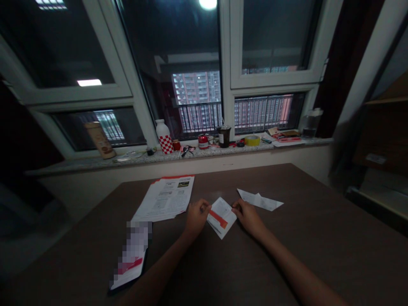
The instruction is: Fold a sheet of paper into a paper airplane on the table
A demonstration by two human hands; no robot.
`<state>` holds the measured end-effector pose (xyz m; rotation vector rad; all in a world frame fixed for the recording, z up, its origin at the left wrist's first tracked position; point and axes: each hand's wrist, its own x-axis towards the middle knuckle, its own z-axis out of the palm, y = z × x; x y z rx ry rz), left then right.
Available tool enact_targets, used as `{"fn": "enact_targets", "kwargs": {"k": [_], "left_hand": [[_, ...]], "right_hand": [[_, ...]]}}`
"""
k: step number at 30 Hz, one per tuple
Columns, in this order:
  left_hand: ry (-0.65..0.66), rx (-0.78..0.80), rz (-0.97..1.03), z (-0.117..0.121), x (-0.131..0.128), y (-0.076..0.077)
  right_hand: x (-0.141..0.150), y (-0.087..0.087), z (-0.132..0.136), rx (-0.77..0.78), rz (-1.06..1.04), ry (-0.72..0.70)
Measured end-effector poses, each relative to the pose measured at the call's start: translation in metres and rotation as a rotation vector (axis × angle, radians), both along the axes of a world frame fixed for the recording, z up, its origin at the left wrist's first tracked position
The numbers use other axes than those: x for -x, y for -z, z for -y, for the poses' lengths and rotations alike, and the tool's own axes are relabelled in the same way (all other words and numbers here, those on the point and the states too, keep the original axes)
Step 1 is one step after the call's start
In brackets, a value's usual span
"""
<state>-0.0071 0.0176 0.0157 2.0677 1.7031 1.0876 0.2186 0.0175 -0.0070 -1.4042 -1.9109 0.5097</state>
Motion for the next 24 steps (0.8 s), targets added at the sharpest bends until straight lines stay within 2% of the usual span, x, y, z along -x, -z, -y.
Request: {"fn": "enact_targets", "kwargs": {"k": [4, 8, 13, 16, 19, 24], "left_hand": [[-0.017, 0.012, -0.144, 0.001, 0.001, 0.003], [0.02, -0.006, -0.236, 0.001, 0.002, 0.012], [0.073, 0.022, -0.248, 0.002, 0.002, 0.016], [0.168, 0.034, -0.256, 0.004, 0.001, 0.016], [0.252, -0.001, -0.271, 0.005, -0.001, 0.019], [0.302, -0.048, -0.304, 0.007, -0.001, 0.022]], "right_hand": [[0.001, 0.007, 0.0, -0.095, 0.167, -0.038], [0.001, 0.012, -0.001, -0.109, 0.244, -0.097], [0.0, 0.011, 0.0, -0.101, 0.28, -0.092], [0.002, 0.008, 0.004, -0.106, 0.287, -0.108], [0.003, 0.006, 0.007, -0.103, 0.268, -0.127], [0.001, 0.008, 0.005, -0.085, 0.246, -0.151]]}}
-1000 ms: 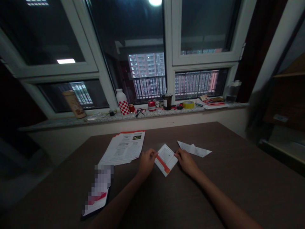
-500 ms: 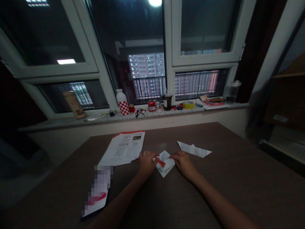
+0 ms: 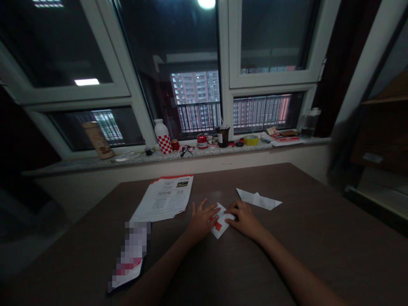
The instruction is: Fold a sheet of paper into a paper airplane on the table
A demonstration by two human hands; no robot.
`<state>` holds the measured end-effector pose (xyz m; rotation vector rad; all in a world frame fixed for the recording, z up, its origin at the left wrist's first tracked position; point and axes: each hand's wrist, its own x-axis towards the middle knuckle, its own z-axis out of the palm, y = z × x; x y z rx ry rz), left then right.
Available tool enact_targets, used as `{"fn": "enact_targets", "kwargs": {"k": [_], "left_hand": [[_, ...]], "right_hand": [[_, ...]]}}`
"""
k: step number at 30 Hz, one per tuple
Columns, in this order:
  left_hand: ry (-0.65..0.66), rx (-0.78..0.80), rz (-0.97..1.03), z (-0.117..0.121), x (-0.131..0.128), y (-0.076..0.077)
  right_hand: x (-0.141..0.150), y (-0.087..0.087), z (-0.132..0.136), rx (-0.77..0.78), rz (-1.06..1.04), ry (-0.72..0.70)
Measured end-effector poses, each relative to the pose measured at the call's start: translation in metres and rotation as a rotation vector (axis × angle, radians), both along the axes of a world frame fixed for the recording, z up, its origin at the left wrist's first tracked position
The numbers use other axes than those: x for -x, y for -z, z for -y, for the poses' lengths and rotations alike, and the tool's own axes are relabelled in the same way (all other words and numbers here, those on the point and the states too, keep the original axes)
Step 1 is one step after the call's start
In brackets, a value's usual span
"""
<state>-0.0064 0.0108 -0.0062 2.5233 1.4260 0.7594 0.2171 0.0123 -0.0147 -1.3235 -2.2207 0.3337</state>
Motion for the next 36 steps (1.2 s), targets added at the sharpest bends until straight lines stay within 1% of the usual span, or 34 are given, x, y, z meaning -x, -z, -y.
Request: {"fn": "enact_targets", "kwargs": {"k": [6, 15, 20, 25, 31, 36], "left_hand": [[0.0, 0.03, -0.04, 0.0, -0.003, -0.001], [-0.028, -0.008, -0.057, 0.003, -0.011, -0.002], [-0.035, -0.017, -0.138, 0.002, -0.01, 0.0], [-0.039, -0.041, -0.204, 0.0, -0.009, -0.001], [-0.082, -0.043, -0.164, -0.004, -0.009, -0.003], [-0.113, -0.02, -0.158, -0.007, -0.008, -0.003]], "right_hand": [[-0.002, 0.003, -0.003, -0.006, -0.003, 0.009], [-0.001, 0.006, -0.006, 0.026, -0.001, 0.037], [0.0, 0.003, -0.004, 0.025, 0.022, 0.032], [0.0, 0.002, -0.004, 0.041, 0.034, 0.029], [-0.003, 0.004, -0.006, 0.051, 0.057, 0.007], [-0.006, 0.006, -0.009, 0.068, 0.032, 0.004]]}}
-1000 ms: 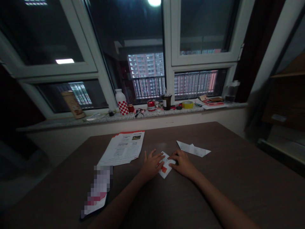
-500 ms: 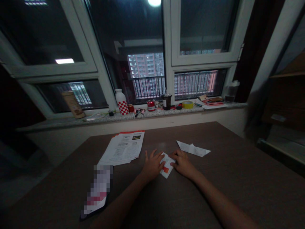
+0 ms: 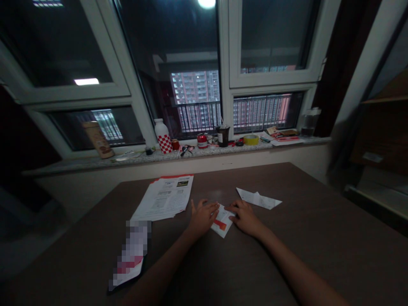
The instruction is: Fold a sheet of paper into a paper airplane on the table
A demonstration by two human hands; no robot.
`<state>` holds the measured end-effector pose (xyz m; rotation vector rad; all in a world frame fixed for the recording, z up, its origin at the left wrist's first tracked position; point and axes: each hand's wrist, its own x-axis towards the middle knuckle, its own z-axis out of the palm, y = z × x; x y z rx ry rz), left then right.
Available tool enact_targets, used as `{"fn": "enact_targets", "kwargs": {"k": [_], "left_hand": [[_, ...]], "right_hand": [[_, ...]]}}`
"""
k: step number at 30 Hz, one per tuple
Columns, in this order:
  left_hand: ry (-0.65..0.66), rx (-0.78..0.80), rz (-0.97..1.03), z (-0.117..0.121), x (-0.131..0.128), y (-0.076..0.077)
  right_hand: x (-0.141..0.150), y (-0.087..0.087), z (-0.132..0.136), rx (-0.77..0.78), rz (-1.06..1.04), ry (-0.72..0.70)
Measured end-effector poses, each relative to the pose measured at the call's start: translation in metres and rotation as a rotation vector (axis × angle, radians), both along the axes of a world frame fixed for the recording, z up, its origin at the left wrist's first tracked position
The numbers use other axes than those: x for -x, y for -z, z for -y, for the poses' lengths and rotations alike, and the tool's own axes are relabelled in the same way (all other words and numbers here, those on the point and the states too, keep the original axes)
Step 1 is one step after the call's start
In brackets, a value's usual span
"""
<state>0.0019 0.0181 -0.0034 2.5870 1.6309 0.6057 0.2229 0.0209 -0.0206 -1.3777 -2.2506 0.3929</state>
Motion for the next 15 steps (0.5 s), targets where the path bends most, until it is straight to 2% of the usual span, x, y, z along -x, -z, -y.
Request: {"fn": "enact_targets", "kwargs": {"k": [5, 15], "left_hand": [[-0.02, -0.018, 0.002, 0.0006, -0.0021, 0.0016], [-0.051, 0.081, -0.028, 0.0007, -0.0014, 0.0015]], "right_hand": [[-0.0028, -0.0015, -0.0033, 0.023, -0.078, -0.023], [-0.0051, -0.0016, -0.005, 0.012, -0.139, -0.042]]}}
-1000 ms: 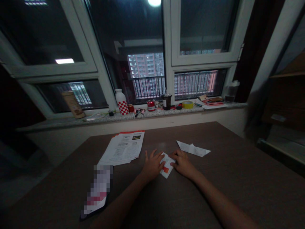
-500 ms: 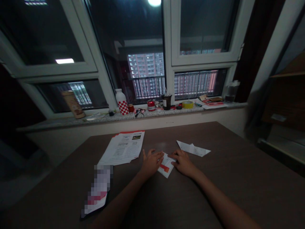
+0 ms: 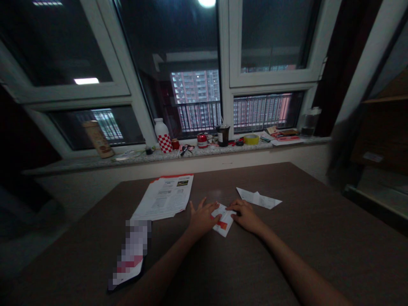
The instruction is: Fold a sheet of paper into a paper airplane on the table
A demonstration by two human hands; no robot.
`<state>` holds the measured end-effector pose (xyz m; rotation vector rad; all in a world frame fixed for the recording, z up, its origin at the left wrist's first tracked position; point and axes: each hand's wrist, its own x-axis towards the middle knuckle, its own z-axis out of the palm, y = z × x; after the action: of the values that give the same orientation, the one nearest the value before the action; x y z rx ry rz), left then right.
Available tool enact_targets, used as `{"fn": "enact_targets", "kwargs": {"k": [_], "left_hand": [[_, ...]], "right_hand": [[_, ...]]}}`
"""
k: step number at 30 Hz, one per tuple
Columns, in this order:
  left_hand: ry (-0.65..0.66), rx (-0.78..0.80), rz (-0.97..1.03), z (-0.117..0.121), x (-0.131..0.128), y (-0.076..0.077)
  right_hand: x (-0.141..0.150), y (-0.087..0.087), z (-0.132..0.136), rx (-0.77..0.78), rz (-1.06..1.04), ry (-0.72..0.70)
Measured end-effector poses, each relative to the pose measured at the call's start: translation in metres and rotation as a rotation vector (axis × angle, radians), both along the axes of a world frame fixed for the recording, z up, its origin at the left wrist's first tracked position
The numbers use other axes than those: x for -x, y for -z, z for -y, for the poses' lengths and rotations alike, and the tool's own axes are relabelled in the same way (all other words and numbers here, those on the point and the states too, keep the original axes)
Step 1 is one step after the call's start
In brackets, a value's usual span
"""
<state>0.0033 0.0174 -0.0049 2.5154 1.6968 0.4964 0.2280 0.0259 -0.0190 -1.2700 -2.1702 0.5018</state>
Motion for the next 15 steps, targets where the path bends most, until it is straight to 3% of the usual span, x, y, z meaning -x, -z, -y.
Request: {"fn": "enact_targets", "kwargs": {"k": [15], "left_hand": [[0.036, -0.036, 0.003, 0.0074, 0.0003, 0.0023]], "right_hand": [[0.0038, -0.0035, 0.0079, -0.047, 0.062, -0.049]]}}
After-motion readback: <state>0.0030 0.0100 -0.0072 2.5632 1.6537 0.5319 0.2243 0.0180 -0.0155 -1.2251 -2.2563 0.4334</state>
